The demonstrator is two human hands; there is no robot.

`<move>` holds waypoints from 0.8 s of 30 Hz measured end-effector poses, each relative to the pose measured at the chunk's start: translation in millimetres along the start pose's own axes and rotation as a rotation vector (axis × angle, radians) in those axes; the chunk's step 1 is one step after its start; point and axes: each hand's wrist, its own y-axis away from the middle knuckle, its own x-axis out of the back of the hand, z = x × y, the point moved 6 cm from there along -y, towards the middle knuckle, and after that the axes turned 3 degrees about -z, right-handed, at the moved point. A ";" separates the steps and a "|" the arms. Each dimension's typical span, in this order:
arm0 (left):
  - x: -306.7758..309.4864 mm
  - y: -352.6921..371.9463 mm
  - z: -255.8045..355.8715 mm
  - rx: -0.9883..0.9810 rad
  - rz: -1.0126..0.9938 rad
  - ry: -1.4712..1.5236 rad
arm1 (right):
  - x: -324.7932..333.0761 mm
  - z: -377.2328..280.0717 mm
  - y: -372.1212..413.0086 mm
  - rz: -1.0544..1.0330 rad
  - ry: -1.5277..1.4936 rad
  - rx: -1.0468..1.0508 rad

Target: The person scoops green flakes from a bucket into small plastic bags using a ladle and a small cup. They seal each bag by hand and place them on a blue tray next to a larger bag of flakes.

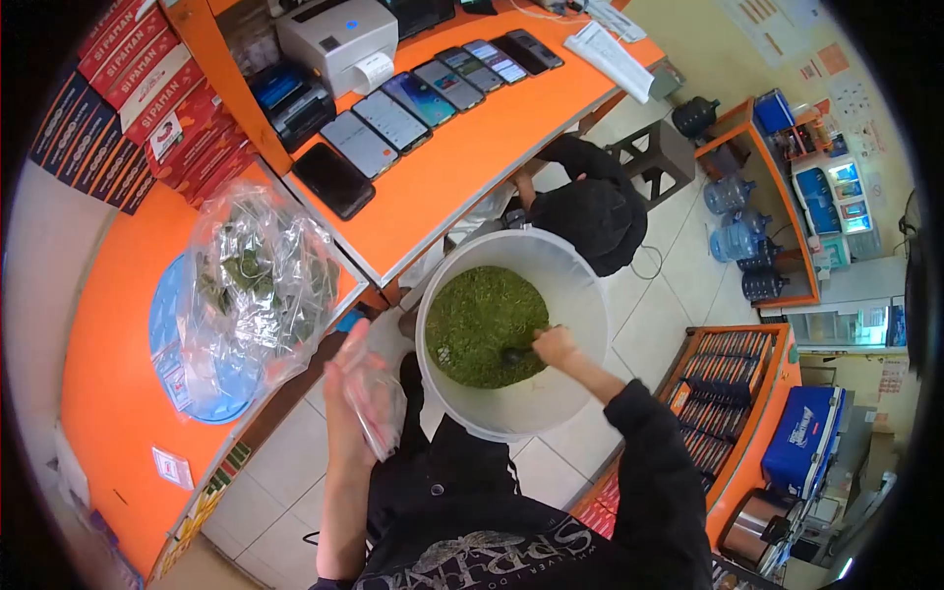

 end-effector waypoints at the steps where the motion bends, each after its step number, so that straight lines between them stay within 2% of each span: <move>1: 12.9 -4.5 -3.9 0.002 0.019 0.057 | -5.2 7.1 -1.8 0.003 0.044 -0.005; 4: 36.7 -9.8 -12.7 0.042 0.057 0.243 | 9.1 5.5 12.9 -0.219 0.140 0.052; 8: 38.9 -7.2 -11.1 0.052 0.038 0.318 | 4.5 12.4 23.3 -0.256 0.060 0.146; 11: 31.8 -7.8 -6.4 -0.015 -0.016 0.223 | 17.0 16.7 44.9 -0.224 -0.074 0.111; 14: 17.3 -7.2 -2.1 -0.154 0.119 -0.193 | 33.6 18.4 72.0 -0.165 -0.295 0.077; 15: 15.2 -7.4 -1.5 -0.218 0.060 -0.210 | 41.3 18.0 83.7 -0.129 -0.405 0.091; 18: -15.1 -3.3 -0.5 -0.780 -0.092 -1.010 | 80.5 16.8 129.3 0.010 -0.693 0.122; 19: -26.7 1.5 -5.1 -0.675 -0.115 -0.965 | 105.7 15.5 151.7 0.070 -0.761 0.125; 20: -37.3 4.2 -11.9 -0.694 -0.162 -1.066 | 129.5 14.4 174.8 0.131 -0.827 0.131; 22: -54.0 5.9 -25.7 -0.733 -0.252 -1.274 | 174.6 16.5 221.4 0.377 -0.770 0.081; 24: -69.0 4.5 -39.4 -0.727 -0.339 -1.289 | 217.1 14.6 263.1 0.571 -0.690 0.039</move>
